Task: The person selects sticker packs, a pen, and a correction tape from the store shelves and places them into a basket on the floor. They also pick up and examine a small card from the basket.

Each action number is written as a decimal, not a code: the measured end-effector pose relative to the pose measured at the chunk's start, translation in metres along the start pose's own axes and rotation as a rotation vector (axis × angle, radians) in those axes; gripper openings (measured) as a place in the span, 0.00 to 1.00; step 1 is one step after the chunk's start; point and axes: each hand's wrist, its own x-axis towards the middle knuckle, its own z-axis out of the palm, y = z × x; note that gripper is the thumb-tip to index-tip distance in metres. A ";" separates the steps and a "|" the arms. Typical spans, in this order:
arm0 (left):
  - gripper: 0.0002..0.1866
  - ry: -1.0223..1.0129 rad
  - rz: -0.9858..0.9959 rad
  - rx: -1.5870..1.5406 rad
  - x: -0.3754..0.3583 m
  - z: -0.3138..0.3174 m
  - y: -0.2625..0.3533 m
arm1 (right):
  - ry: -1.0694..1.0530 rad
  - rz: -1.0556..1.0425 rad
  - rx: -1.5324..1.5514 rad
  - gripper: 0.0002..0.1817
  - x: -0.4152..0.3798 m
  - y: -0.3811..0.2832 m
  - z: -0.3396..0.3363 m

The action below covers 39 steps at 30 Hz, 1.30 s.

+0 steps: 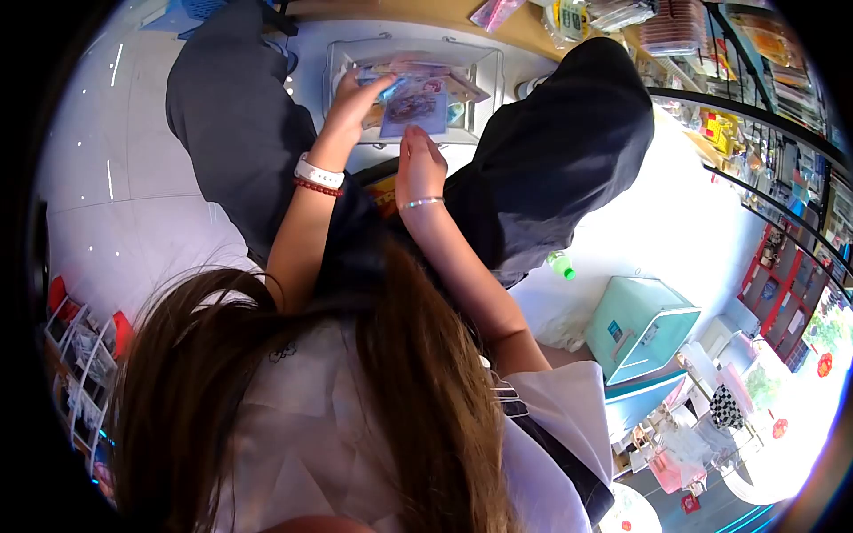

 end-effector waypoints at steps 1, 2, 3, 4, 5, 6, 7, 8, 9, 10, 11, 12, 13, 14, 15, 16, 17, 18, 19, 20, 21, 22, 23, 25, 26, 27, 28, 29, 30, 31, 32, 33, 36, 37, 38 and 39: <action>0.28 -0.035 -0.013 0.056 0.003 0.003 -0.010 | -0.022 -0.054 0.011 0.24 -0.005 -0.007 0.001; 0.28 -0.061 -0.121 0.090 -0.002 0.004 -0.007 | -0.048 -0.085 0.009 0.24 -0.009 -0.015 0.004; 0.28 -0.094 -0.217 0.133 -0.006 0.006 -0.001 | -0.067 -0.108 0.021 0.24 -0.007 -0.021 0.007; 0.27 -0.124 -0.173 0.100 -0.003 0.007 -0.002 | -0.112 -0.177 0.009 0.23 -0.003 -0.026 0.007; 0.25 -0.155 -0.136 0.067 -0.004 0.008 -0.002 | -0.151 -0.245 -0.006 0.21 -0.002 -0.031 0.009; 0.21 -0.210 -0.250 -0.059 -0.018 0.011 0.023 | -0.146 -0.269 0.004 0.19 -0.001 -0.038 0.014; 0.18 -0.299 -0.253 -0.153 -0.011 0.010 0.019 | -0.160 -0.294 0.013 0.19 0.001 -0.045 0.017; 0.16 -0.327 -0.228 -0.215 -0.014 0.014 0.029 | -0.209 -0.290 0.042 0.19 0.001 -0.050 0.021; 0.14 -0.353 -0.206 -0.277 -0.019 0.015 0.036 | -0.257 -0.283 0.068 0.19 0.002 -0.053 0.024; 0.12 -0.337 -0.100 -0.333 -0.022 0.019 0.044 | -0.252 -0.302 0.118 0.15 0.002 -0.054 0.029; 0.12 -0.341 -0.084 -0.333 -0.024 0.021 0.052 | -0.265 -0.310 0.121 0.15 -0.001 -0.057 0.033; 0.12 -0.351 0.015 -0.385 -0.025 0.022 0.059 | -0.293 -0.286 0.143 0.13 -0.003 -0.061 0.037; 0.12 -0.361 0.113 -0.436 -0.026 0.022 0.066 | -0.319 -0.260 0.165 0.11 -0.004 -0.064 0.041; 0.12 -0.409 0.150 -0.389 -0.029 0.020 0.076 | -0.307 -0.288 0.181 0.08 -0.002 -0.065 0.044; 0.12 -0.411 0.154 -0.387 -0.029 0.018 0.081 | -0.310 -0.289 0.183 0.08 0.001 -0.067 0.045; 0.14 -0.434 0.222 -0.372 -0.028 0.016 0.081 | -0.315 -0.353 0.167 0.09 0.005 -0.068 0.045; 0.15 -0.457 0.290 -0.355 -0.029 0.015 0.084 | -0.320 -0.416 0.154 0.10 0.007 -0.069 0.047; 0.17 -0.444 0.316 -0.310 -0.032 0.013 0.088 | -0.285 -0.436 0.134 0.13 0.007 -0.070 0.049; 0.17 -0.446 0.321 -0.304 -0.035 0.011 0.093 | -0.289 -0.437 0.141 0.13 0.004 -0.072 0.052; 0.17 -0.448 0.347 -0.323 -0.036 0.009 0.096 | -0.325 -0.466 0.126 0.14 0.004 -0.073 0.053; 0.16 -0.449 0.373 -0.343 -0.036 0.008 0.097 | -0.361 -0.496 0.111 0.15 0.003 -0.073 0.054; 0.16 -0.450 0.374 -0.340 -0.036 0.005 0.097 | -0.353 -0.494 0.088 0.17 0.002 -0.072 0.055; 0.16 -0.452 0.393 -0.330 -0.036 0.002 0.097 | -0.352 -0.494 0.090 0.17 0.001 -0.072 0.055; 0.16 -0.461 0.423 -0.320 -0.036 0.002 0.100 | -0.367 -0.474 0.104 0.19 -0.002 -0.071 0.059; 0.16 -0.451 0.417 -0.318 -0.040 0.003 0.105 | -0.384 -0.473 0.110 0.18 -0.002 -0.072 0.059; 0.16 -0.443 0.417 -0.316 -0.042 0.003 0.110 | -0.397 -0.486 0.116 0.18 0.001 -0.072 0.057; 0.17 -0.435 0.429 -0.311 -0.040 0.002 0.107 | -0.401 -0.486 0.109 0.17 0.005 -0.070 0.054; 0.17 -0.413 0.431 -0.318 -0.040 0.000 0.106 | -0.408 -0.488 0.104 0.15 0.008 -0.070 0.054; 0.17 -0.404 0.417 -0.315 -0.039 -0.002 0.105 | -0.387 -0.498 0.112 0.11 0.007 -0.070 0.056; 0.17 -0.392 0.399 -0.309 -0.039 -0.003 0.107 | -0.402 -0.510 0.119 0.11 0.007 -0.071 0.056; 0.17 -0.391 0.396 -0.315 -0.040 -0.003 0.110 | -0.403 -0.518 0.107 0.10 0.008 -0.071 0.058; 0.16 -0.386 0.388 -0.322 -0.043 -0.003 0.113 | -0.401 -0.523 0.090 0.08 0.007 -0.070 0.058; 0.17 -0.383 0.409 -0.315 -0.047 -0.003 0.114 | -0.410 -0.541 0.081 0.07 0.002 -0.072 0.059; 0.17 -0.381 0.430 -0.292 -0.043 -0.003 0.109 | -0.443 -0.566 0.069 0.07 0.004 -0.072 0.057; 0.16 -0.374 0.453 -0.267 -0.043 -0.003 0.107 | -0.440 -0.575 0.040 0.07 0.007 -0.071 0.053; 0.16 -0.366 0.493 -0.248 -0.042 -0.001 0.108 | -0.450 -0.595 0.011 0.07 0.008 -0.073 0.053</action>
